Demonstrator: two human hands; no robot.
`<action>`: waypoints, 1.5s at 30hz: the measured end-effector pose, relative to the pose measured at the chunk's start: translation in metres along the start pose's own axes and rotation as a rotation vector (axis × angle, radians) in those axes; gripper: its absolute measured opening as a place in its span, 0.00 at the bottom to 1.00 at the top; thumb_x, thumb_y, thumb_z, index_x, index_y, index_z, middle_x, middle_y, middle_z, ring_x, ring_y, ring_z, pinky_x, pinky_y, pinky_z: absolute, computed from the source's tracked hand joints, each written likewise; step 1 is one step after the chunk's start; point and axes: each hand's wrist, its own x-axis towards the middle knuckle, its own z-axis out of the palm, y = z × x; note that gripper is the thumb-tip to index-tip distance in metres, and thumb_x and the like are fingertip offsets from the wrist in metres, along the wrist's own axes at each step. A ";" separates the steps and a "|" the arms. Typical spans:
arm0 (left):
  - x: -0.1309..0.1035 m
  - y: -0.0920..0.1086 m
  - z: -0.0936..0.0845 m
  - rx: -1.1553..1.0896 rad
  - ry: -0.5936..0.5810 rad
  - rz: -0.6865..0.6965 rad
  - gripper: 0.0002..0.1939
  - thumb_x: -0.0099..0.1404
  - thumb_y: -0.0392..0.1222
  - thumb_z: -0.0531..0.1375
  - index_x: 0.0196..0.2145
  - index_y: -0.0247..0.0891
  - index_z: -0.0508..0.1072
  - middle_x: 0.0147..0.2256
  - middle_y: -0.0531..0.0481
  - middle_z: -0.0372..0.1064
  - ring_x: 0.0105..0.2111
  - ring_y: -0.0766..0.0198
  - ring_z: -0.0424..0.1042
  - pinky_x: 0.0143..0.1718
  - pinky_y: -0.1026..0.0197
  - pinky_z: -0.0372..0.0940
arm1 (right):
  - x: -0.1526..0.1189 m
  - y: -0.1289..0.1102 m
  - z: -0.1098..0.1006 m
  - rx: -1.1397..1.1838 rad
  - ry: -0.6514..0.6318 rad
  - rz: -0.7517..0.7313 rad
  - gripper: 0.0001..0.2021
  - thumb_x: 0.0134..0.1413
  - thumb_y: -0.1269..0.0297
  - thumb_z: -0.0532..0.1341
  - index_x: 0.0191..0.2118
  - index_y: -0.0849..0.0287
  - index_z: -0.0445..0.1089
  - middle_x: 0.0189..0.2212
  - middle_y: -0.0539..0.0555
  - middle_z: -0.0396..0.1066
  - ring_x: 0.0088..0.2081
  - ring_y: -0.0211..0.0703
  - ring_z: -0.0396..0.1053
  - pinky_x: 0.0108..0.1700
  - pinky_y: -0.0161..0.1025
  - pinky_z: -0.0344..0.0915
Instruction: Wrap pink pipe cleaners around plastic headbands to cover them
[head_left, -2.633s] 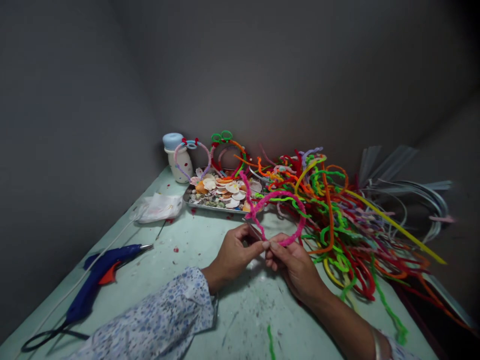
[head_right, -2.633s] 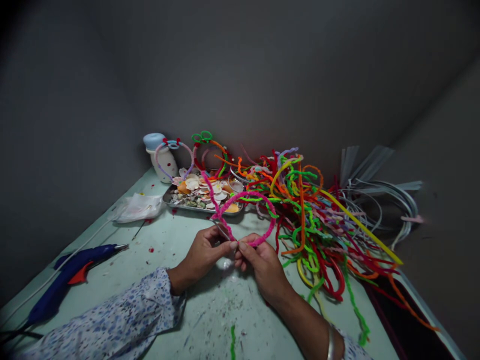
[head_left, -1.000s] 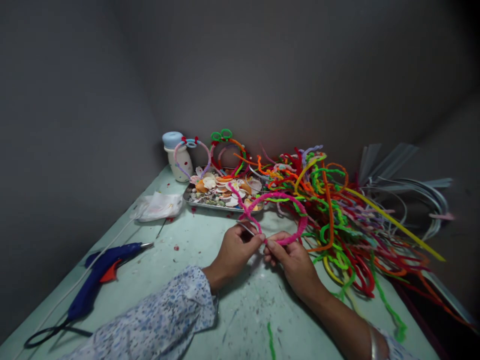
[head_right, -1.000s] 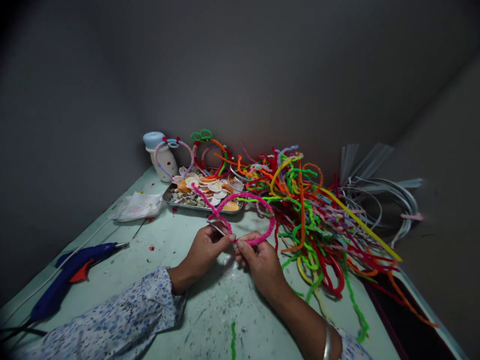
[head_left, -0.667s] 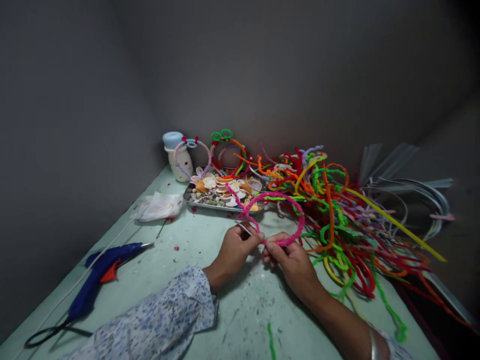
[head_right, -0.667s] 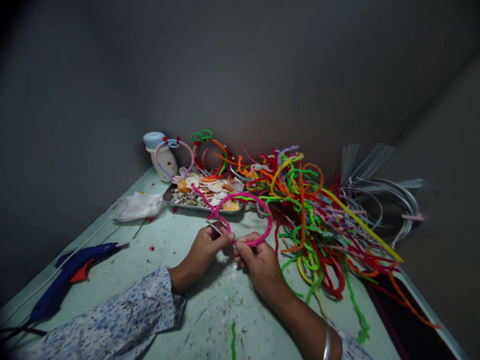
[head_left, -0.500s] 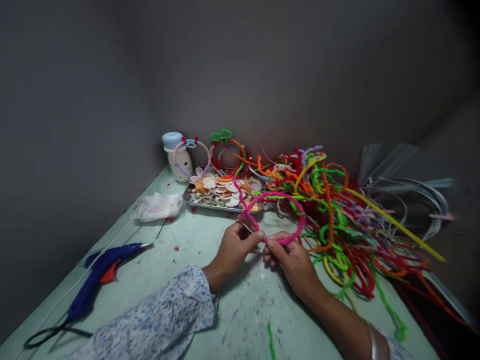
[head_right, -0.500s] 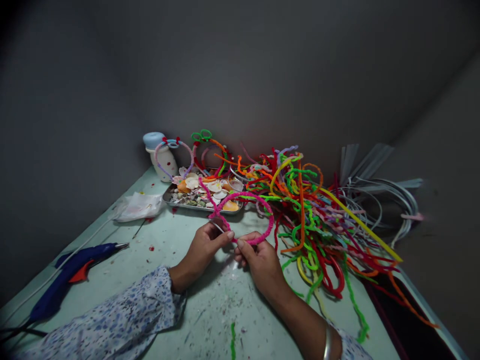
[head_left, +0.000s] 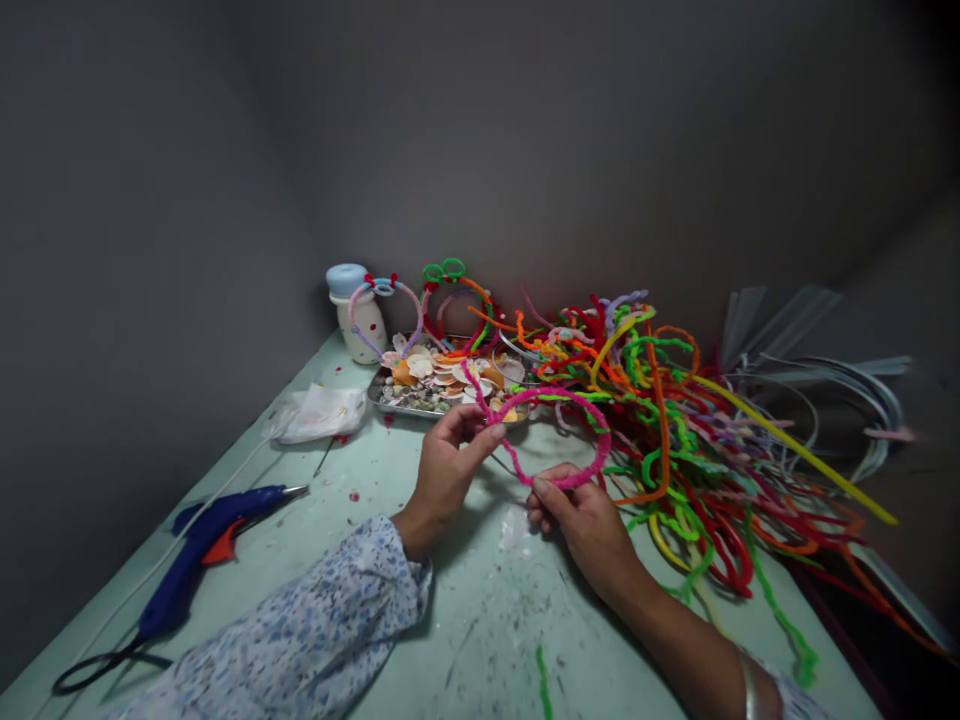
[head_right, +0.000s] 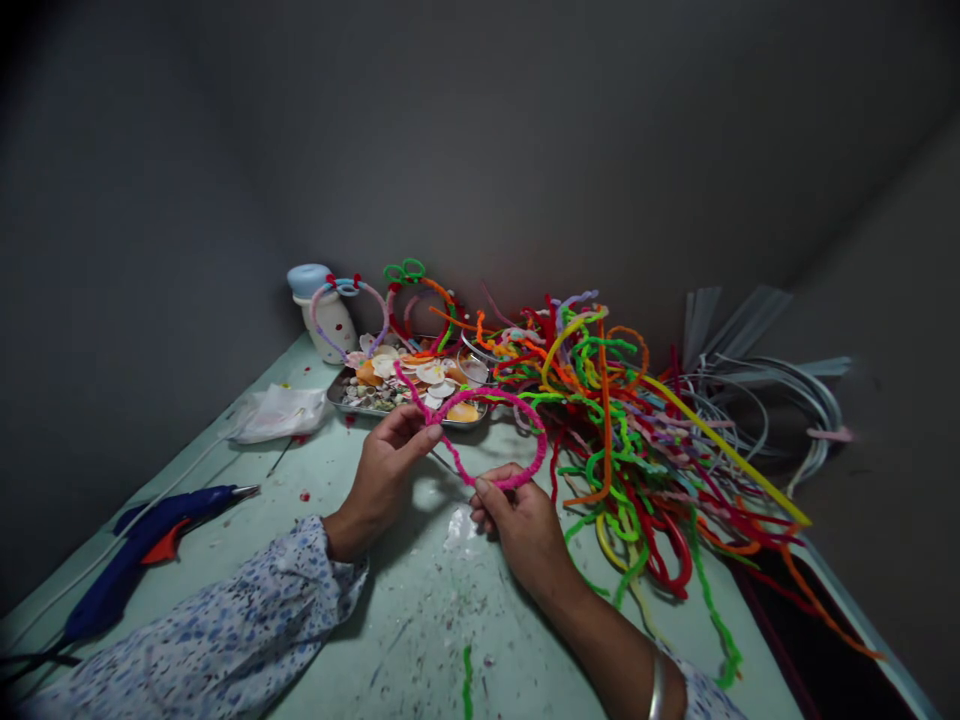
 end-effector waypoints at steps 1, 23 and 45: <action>0.000 0.001 0.000 0.013 0.005 -0.003 0.11 0.56 0.43 0.65 0.34 0.37 0.70 0.30 0.55 0.66 0.31 0.68 0.64 0.35 0.66 0.59 | 0.000 0.001 0.000 -0.005 0.002 0.000 0.18 0.49 0.48 0.65 0.29 0.60 0.67 0.21 0.50 0.70 0.21 0.36 0.64 0.24 0.35 0.61; 0.001 -0.010 0.003 -0.331 -0.028 -0.329 0.03 0.55 0.35 0.63 0.30 0.35 0.71 0.26 0.55 0.65 0.26 0.71 0.62 0.31 0.68 0.57 | 0.000 0.009 -0.001 -0.055 0.027 -0.043 0.17 0.52 0.49 0.63 0.32 0.60 0.67 0.23 0.51 0.71 0.22 0.37 0.65 0.25 0.35 0.62; 0.002 -0.013 0.001 -0.608 -0.066 -0.528 0.07 0.57 0.31 0.63 0.36 0.32 0.75 0.24 0.53 0.67 0.26 0.71 0.66 0.33 0.67 0.61 | 0.002 0.009 -0.002 -0.046 0.028 -0.030 0.16 0.52 0.50 0.63 0.32 0.61 0.67 0.21 0.50 0.70 0.21 0.36 0.64 0.24 0.34 0.61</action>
